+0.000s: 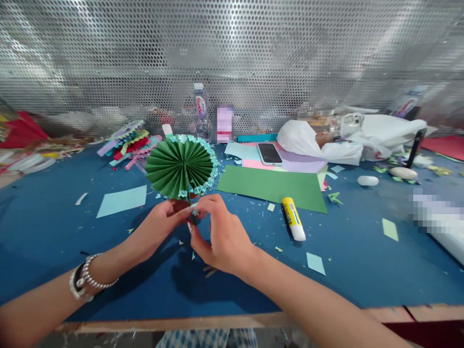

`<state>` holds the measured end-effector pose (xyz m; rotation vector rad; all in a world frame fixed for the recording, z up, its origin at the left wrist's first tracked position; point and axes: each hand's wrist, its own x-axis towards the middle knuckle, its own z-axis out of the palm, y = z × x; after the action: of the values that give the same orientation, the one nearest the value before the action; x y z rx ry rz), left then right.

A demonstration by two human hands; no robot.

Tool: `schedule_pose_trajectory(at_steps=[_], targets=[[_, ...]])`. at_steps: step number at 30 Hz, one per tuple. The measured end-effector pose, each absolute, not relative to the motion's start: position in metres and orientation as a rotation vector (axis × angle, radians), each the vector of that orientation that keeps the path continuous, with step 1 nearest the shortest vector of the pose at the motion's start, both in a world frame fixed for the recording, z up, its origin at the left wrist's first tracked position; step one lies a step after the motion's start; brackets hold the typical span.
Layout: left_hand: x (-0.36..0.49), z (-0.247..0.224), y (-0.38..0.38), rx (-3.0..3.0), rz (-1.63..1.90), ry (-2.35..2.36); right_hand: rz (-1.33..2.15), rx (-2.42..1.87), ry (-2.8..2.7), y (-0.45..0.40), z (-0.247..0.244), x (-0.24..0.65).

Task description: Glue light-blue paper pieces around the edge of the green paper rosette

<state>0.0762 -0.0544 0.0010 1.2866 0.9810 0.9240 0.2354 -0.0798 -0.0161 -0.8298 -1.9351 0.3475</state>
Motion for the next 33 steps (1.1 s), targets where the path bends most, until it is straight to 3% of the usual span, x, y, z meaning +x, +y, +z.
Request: schedule_pose_trajectory(at_steps=[13, 24, 33], targets=[[0.069, 0.007, -0.054, 1.26, 0.761, 1.068, 0.095, -0.946, -1.915, -0.07, -0.003, 0.255], [0.063, 0.007, -0.051, 1.592, 0.538, 1.192, -0.38, -1.059, -2.162, -0.049, 0.003, 0.273], [0.064, 0.006, -0.056, 1.698, 0.395, 1.089, -0.414, -0.981, -2.428, -0.059, 0.009, 0.268]])
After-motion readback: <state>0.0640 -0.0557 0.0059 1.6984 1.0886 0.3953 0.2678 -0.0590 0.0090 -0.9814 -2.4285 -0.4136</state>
